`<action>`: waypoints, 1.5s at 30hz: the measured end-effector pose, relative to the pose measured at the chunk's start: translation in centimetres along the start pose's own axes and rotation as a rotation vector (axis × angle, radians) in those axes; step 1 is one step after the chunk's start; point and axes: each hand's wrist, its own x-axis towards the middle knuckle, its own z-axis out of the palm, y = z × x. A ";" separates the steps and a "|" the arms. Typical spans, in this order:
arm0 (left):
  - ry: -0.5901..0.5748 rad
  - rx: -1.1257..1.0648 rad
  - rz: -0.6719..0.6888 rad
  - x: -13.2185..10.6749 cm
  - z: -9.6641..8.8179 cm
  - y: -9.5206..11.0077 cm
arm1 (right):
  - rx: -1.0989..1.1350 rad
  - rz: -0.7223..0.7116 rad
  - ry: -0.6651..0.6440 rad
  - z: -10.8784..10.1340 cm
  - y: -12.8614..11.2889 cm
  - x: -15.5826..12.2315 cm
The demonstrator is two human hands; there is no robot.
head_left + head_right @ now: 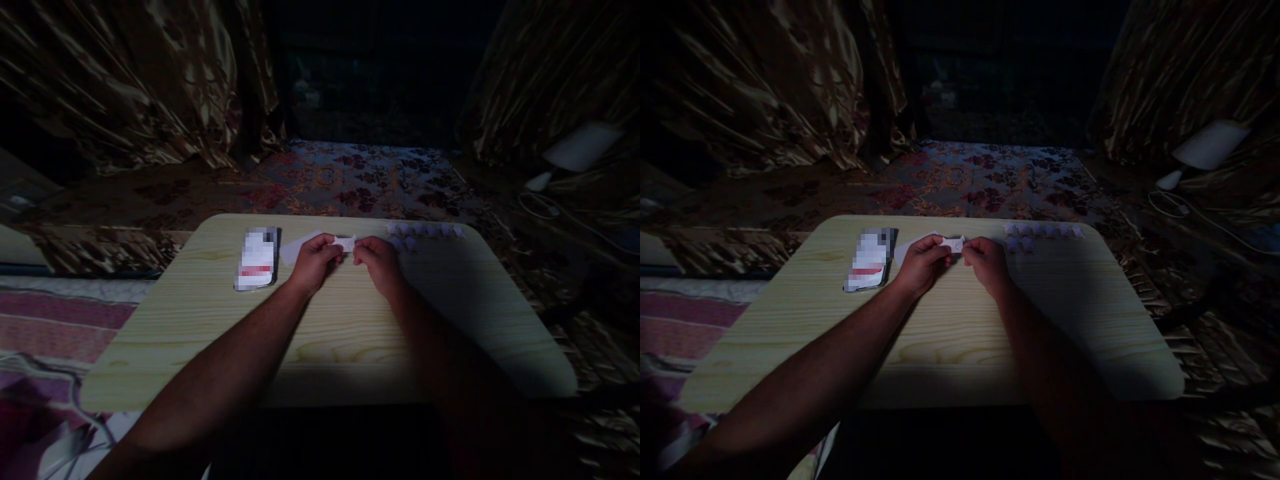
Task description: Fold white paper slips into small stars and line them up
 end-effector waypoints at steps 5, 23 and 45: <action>0.060 0.004 0.023 0.0 0.1 0.0 | -0.003 -0.051 0.002 0.2 0.5 0.1; 0.120 0.175 0.115 0.4 -0.5 -0.7 | -0.550 -0.541 0.066 0.0 -0.2 -0.9; 0.055 0.772 0.301 0.2 0.2 -1.2 | -0.735 -0.257 0.518 -2.0 -1.1 0.7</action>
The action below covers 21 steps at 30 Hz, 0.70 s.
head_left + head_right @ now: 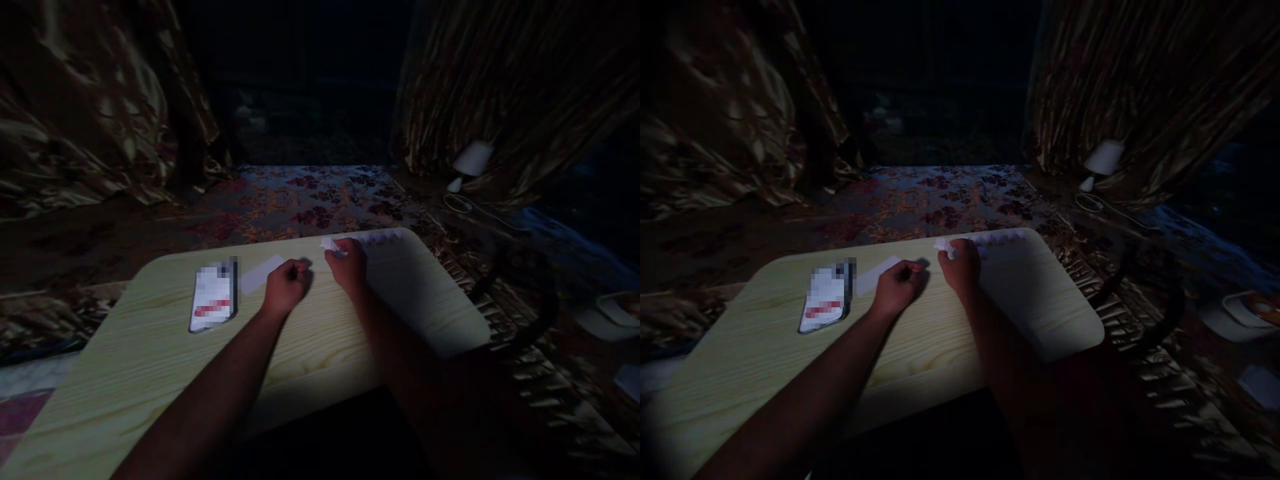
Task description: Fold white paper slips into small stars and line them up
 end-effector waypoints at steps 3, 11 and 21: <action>0.012 0.080 -0.012 0.1 0.1 0.2 | -0.017 0.129 0.005 -1.1 0.4 1.3; -0.006 0.073 -0.021 0.0 0.4 0.6 | -0.231 0.236 0.036 -6.8 5.8 3.3; 0.013 0.079 -0.045 -0.3 0.6 1.7 | -0.401 0.254 -0.121 -8.4 10.0 2.9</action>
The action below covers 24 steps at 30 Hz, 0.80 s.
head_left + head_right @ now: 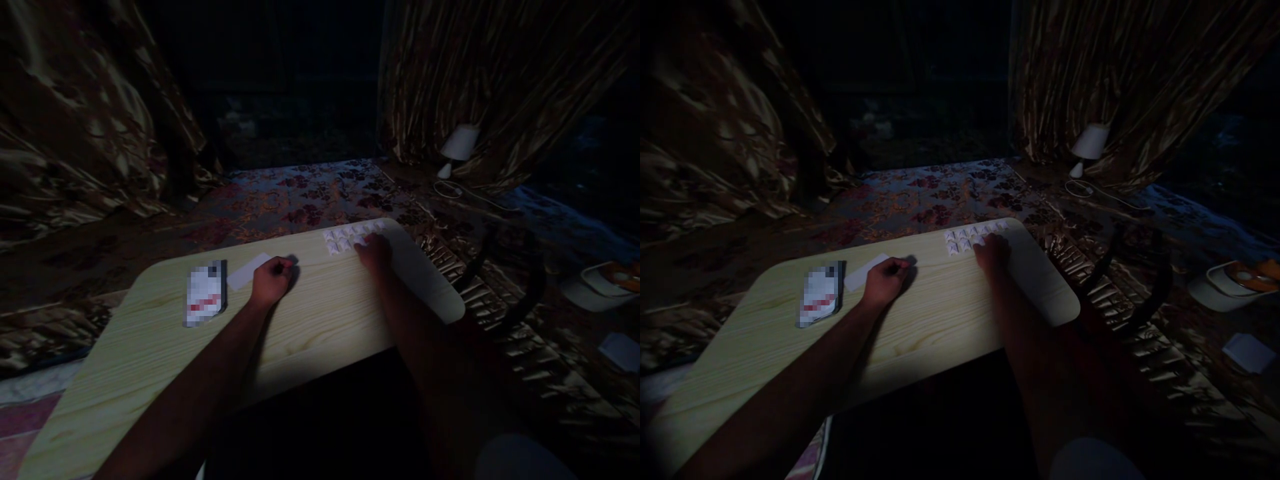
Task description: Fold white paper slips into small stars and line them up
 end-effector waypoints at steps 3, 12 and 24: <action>0.008 0.004 -0.017 0.0 0.1 0.1 | -0.010 -0.010 0.010 0.3 0.0 0.1; -0.040 0.208 0.009 0.4 0.2 -1.1 | -0.076 -0.002 -0.030 0.5 0.1 0.2; -0.044 0.197 0.017 0.3 0.2 -0.9 | -0.126 -0.015 -0.042 0.5 -0.2 0.0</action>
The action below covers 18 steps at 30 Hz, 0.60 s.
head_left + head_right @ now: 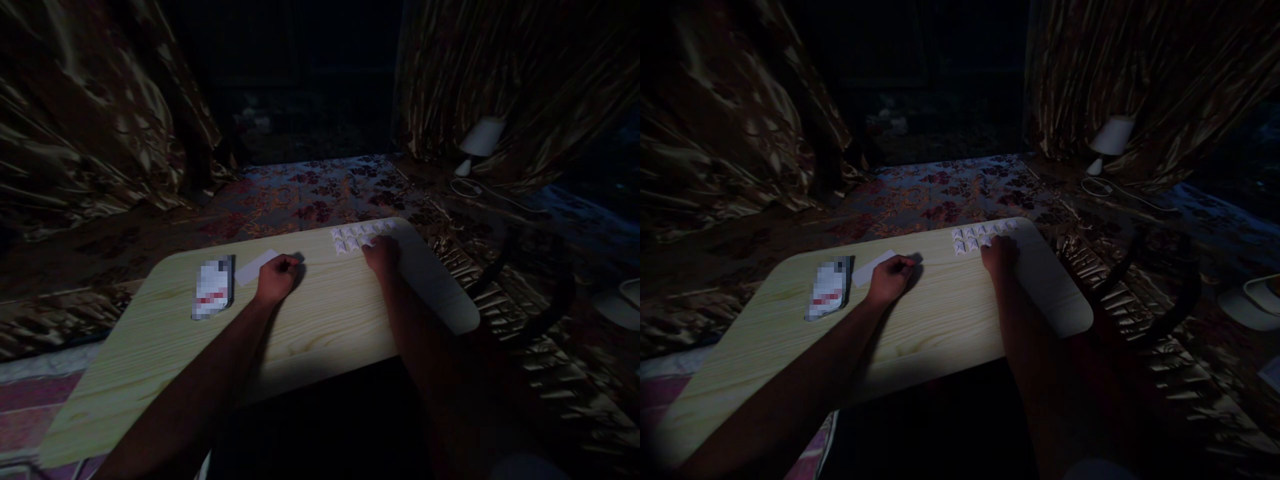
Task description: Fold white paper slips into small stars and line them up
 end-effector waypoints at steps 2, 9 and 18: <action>-0.004 0.003 -0.001 0.0 0.0 0.0 | -0.006 0.000 -0.001 0.1 -0.1 0.0; -0.001 -0.006 -0.002 0.0 0.0 -0.2 | -0.028 -0.003 -0.004 0.0 -0.2 0.0; -0.004 -0.013 0.042 0.0 0.0 -0.2 | 0.036 0.020 0.026 0.3 0.1 -0.2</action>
